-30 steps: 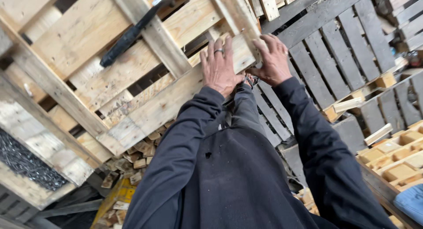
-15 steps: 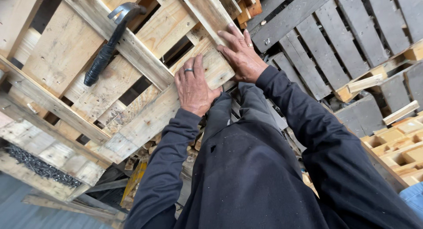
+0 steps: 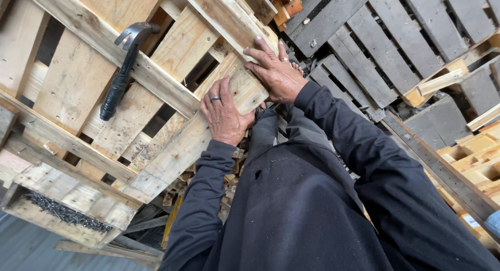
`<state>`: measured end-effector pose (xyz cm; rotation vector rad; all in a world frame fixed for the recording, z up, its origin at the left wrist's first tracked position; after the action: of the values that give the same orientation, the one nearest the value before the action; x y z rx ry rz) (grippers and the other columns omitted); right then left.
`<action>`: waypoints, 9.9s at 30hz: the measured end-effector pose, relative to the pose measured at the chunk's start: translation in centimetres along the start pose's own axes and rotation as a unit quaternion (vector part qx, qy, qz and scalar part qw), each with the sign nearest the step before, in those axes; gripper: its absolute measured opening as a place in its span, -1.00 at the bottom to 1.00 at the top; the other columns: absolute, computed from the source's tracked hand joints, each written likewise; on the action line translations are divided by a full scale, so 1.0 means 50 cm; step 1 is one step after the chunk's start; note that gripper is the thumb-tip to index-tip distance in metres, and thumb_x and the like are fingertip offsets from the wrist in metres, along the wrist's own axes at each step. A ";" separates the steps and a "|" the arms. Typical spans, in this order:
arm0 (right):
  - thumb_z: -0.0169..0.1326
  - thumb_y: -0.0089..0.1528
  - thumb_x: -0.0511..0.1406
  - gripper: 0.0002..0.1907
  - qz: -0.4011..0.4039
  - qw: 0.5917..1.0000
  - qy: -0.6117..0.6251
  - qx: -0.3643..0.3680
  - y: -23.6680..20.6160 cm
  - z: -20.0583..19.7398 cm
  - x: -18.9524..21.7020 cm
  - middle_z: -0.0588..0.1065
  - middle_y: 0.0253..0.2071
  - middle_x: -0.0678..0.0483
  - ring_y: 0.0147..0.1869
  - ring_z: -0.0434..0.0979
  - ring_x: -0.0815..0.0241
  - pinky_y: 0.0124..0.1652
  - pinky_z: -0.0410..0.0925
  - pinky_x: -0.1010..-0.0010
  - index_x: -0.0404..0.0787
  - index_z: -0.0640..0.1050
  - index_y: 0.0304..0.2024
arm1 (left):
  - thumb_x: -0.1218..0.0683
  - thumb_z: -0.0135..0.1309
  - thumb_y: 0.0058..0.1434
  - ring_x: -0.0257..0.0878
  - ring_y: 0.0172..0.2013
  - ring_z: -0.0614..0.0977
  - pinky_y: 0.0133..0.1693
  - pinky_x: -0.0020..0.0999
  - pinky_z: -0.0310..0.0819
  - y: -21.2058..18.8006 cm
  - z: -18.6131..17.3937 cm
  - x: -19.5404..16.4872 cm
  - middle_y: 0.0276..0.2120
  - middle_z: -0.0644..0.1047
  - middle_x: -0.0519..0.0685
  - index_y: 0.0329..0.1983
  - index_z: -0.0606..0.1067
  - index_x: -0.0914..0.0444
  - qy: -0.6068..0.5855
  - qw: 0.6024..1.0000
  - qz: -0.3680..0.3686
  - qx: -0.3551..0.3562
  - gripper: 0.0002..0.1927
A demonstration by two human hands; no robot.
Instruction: The person assembles a wooden pallet by placing small wooden blocks and planks onto a pallet frame. Using a hammer, they drive nails into the wood to secure the pieces. The person repeatedly picks up blocks, positions them, and hammers nails to fasten them.
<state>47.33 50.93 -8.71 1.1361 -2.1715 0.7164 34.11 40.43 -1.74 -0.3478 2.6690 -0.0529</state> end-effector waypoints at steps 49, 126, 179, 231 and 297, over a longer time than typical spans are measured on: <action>0.45 -0.11 -0.18 0.16 -0.025 0.999 -0.009 0.022 -0.045 -0.017 -0.016 0.07 0.53 0.01 0.64 -0.25 -0.07 0.39 -0.17 -0.43 -0.14 0.19 0.48 | -0.58 0.38 -0.39 0.00 0.29 0.29 0.36 0.21 -0.04 0.004 0.024 0.013 0.32 0.24 0.01 0.50 0.08 0.18 0.034 0.998 0.043 -0.010 0.47; 0.41 0.04 0.07 -0.22 -0.436 0.752 -0.412 0.273 0.647 1.109 1.470 0.32 0.04 -0.10 0.09 0.40 -0.10 -0.08 0.43 0.01 -0.24 0.44 0.09 | 0.25 -0.20 0.51 -0.11 -0.02 0.66 -0.02 -0.33 0.66 -0.916 -0.432 1.215 0.05 0.55 0.14 0.28 0.39 0.35 -0.126 0.477 -0.534 -0.687 -0.67; -0.12 0.46 -0.31 -0.63 -0.235 0.874 0.211 0.368 0.736 1.082 1.437 0.57 0.07 0.12 -0.12 0.65 0.41 -0.36 0.61 0.55 -0.17 0.43 0.32 | 0.04 0.00 0.45 -0.35 -0.48 0.55 -0.45 -0.41 0.42 -0.907 -0.418 1.468 -0.34 0.61 -0.07 -0.06 0.49 0.25 -0.626 0.099 -0.101 -0.767 -0.81; 0.14 0.34 -0.44 -0.93 -0.005 0.983 0.180 0.031 0.406 0.201 0.719 0.52 -0.34 0.15 -0.27 0.45 0.45 -0.28 0.37 0.58 -0.31 0.54 -0.13 | 0.05 0.18 0.35 -0.50 -0.56 0.32 -0.54 -0.54 0.19 -0.247 -0.303 0.612 -0.47 0.45 -0.22 -0.05 0.58 0.23 -0.789 0.494 -0.227 -0.287 -0.80; 0.21 0.24 -0.24 -0.75 0.251 0.873 0.399 -0.123 -0.429 0.090 0.055 0.39 -0.62 0.20 -0.54 0.30 0.45 -0.53 0.24 0.49 -0.25 0.44 -0.35 | 0.17 0.19 0.39 -0.33 -0.36 0.62 -0.29 -0.44 0.46 0.032 0.011 0.037 -0.35 0.60 -0.02 -0.17 0.56 0.34 -0.319 0.932 -0.002 -0.170 -0.90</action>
<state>63.16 35.82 -5.80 0.0584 -1.7304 0.8867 32.38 41.52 -3.16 -0.3965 2.0194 0.4517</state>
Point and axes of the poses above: each hand's wrist, its own y-axis towards the middle knuckle, its own z-axis out of the palm, x = y × z, the point moved 6 cm from there along y, towards the middle knuckle
